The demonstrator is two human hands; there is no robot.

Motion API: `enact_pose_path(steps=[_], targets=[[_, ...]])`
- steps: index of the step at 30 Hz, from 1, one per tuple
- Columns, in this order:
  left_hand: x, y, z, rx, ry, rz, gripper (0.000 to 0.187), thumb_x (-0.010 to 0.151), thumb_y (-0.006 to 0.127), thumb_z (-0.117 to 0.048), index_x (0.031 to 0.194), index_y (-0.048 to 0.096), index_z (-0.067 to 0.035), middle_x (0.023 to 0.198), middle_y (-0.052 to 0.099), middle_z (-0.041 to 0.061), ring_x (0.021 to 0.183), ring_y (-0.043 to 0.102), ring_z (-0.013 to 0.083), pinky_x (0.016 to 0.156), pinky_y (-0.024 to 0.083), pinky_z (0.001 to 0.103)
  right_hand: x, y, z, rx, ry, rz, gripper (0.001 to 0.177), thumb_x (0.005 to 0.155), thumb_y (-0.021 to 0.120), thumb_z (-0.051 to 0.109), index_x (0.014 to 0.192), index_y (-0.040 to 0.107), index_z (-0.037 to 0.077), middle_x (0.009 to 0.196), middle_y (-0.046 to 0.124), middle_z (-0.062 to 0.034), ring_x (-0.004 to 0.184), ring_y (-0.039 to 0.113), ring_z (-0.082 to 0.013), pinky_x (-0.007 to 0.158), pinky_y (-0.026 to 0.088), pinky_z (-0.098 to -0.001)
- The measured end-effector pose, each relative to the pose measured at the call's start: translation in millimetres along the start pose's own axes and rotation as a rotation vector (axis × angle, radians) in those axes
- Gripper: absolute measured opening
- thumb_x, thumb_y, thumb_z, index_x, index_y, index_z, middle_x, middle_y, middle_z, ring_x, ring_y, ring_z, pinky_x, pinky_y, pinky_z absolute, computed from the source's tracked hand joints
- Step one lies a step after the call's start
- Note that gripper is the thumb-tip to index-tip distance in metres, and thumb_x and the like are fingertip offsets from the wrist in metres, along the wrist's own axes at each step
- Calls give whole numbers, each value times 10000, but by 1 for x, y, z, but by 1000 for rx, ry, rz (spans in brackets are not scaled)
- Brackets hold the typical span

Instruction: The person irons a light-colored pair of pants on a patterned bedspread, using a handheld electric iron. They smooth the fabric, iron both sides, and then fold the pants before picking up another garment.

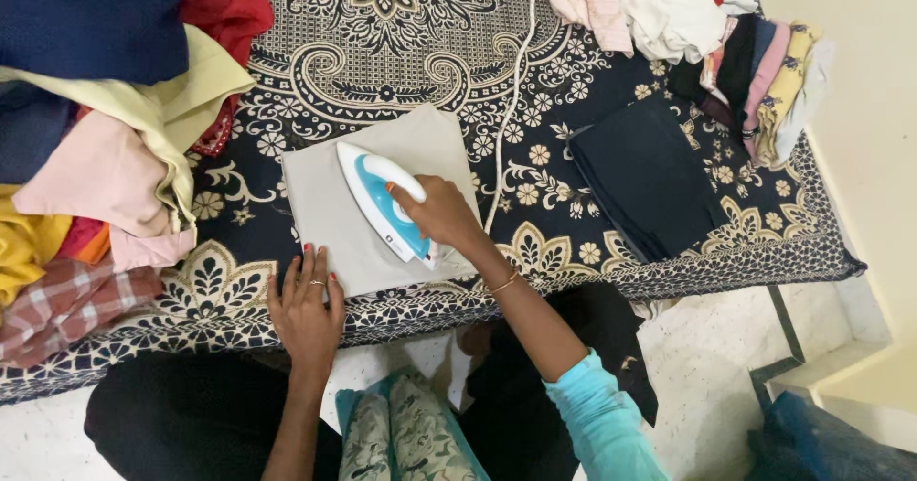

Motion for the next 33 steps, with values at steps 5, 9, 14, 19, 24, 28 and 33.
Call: enact_pose_path(steps=[5,9,14,19,24,28,33], targets=[[1,1,2,33,7,-10,398,1023,574,-202,1398,666,-105,1418,675,87,1349,596,281,1214,330,541,34,-61,-39,-76,50,-160,547,961,574,504,884,734,-13,624,711,-123,479,714,-217,508,575,-341],[0,1,0,49,12,-15,415,1017,584,-206,1412,667,-109,1411,678,89,1344,598,279,1209,331,538,52,-104,-80,-44,88,-263,599,961,612,518,836,717,-58,610,691,-146,501,718,-213,534,579,-347],[-2,0,0,37,33,-26,425,1028,576,-211,1429,661,-97,1433,666,98,1356,590,282,1215,322,521,53,-112,-114,77,111,-291,591,940,634,508,826,693,-69,575,659,-127,463,682,-220,471,527,-358],[-3,2,1,19,45,-35,413,1044,563,-218,1424,663,-89,1440,660,107,1353,590,291,1217,324,523,11,-115,-141,137,113,-276,566,958,611,500,801,694,-37,542,629,-122,439,652,-204,442,473,-339],[-6,3,2,11,54,-36,424,1040,553,-206,1429,662,-78,1447,660,116,1346,590,306,1211,332,525,-33,-115,-147,73,106,-285,569,958,622,472,772,686,-62,551,633,-132,436,652,-221,439,499,-363],[-7,7,5,25,56,-16,421,1046,553,-213,1432,653,-81,1453,653,115,1358,582,304,1219,321,528,-53,-118,-148,-30,140,-343,545,959,601,478,806,710,-33,559,653,-120,461,690,-213,471,539,-352],[-6,8,5,19,58,-10,433,1043,553,-213,1443,647,-73,1453,646,120,1364,578,311,1215,321,529,-51,-137,-152,-81,145,-373,535,944,609,482,830,723,-28,565,663,-120,478,695,-209,526,552,-337]])
Point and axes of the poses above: each hand's wrist, its own x-axis towards the middle knuckle, its own y-axis out of the palm, z = x × y, the point moved 8 cm from there along x, towards the middle knuckle
